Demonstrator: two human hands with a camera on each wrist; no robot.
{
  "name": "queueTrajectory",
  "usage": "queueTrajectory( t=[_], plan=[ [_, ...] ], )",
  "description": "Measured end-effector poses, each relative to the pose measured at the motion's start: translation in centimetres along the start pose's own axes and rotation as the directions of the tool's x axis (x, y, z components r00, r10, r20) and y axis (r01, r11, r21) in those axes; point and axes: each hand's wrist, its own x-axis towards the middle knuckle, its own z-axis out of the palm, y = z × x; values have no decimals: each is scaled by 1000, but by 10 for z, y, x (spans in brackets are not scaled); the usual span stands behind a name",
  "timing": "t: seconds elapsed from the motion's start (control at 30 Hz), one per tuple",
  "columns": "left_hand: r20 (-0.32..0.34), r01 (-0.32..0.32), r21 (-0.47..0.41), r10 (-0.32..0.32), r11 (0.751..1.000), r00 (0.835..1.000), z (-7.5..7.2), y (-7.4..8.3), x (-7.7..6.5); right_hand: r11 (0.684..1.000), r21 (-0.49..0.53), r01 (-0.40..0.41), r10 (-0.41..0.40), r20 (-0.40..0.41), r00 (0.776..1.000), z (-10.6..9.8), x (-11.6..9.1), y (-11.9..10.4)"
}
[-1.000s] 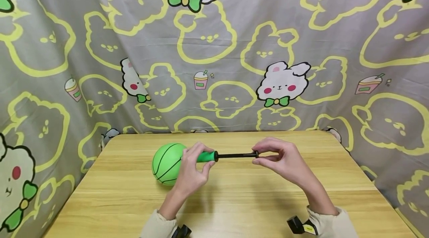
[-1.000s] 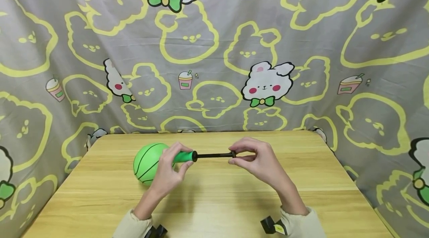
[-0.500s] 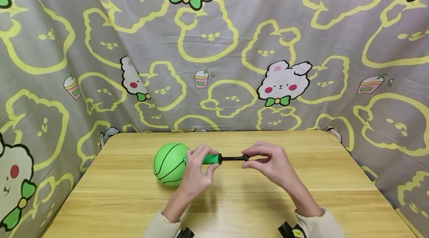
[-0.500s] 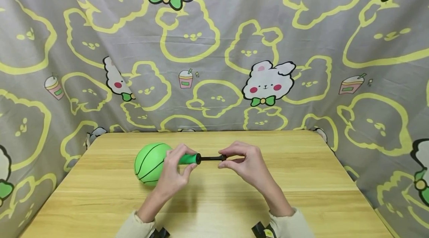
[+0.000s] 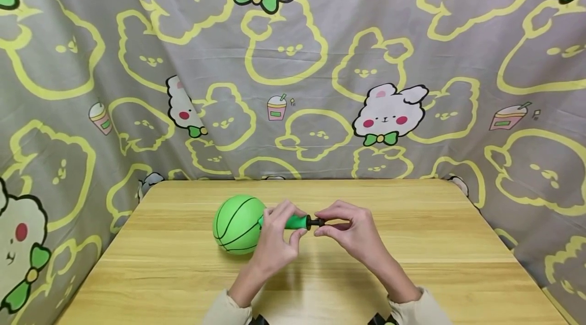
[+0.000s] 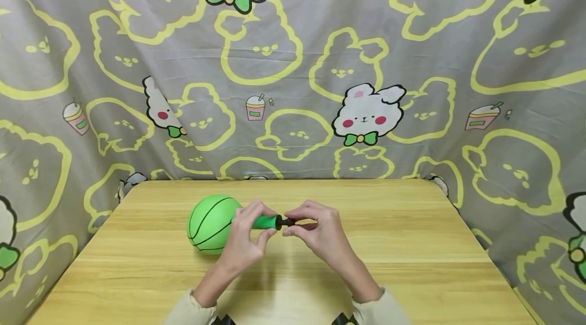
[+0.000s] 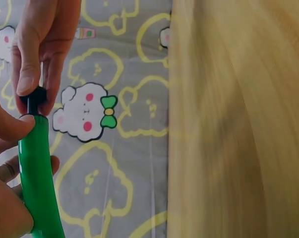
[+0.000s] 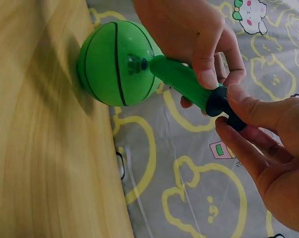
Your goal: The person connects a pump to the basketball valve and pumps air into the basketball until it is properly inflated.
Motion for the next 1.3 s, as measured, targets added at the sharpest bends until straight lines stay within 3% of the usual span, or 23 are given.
queueTrajectory(
  t=[0.43,0.63,1.03,1.3],
  plan=[
    [-36,-50,-21,50,999,998,-6,-8,3,1000,-1,2,-2,95,995,-23,5,-14],
    [-56,-36,-15,35,999,998,-10,-15,2,1000,-9,-17,18,116,993,-39,5,-17],
    [-80,-17,-17,15,1000,997,-19,-18,5,1000,9,-18,17,88,996,-69,3,-21],
    [-84,-36,-6,36,999,996,-15,-12,6,999,33,9,-10,40,999,-65,4,-20]
  ],
)
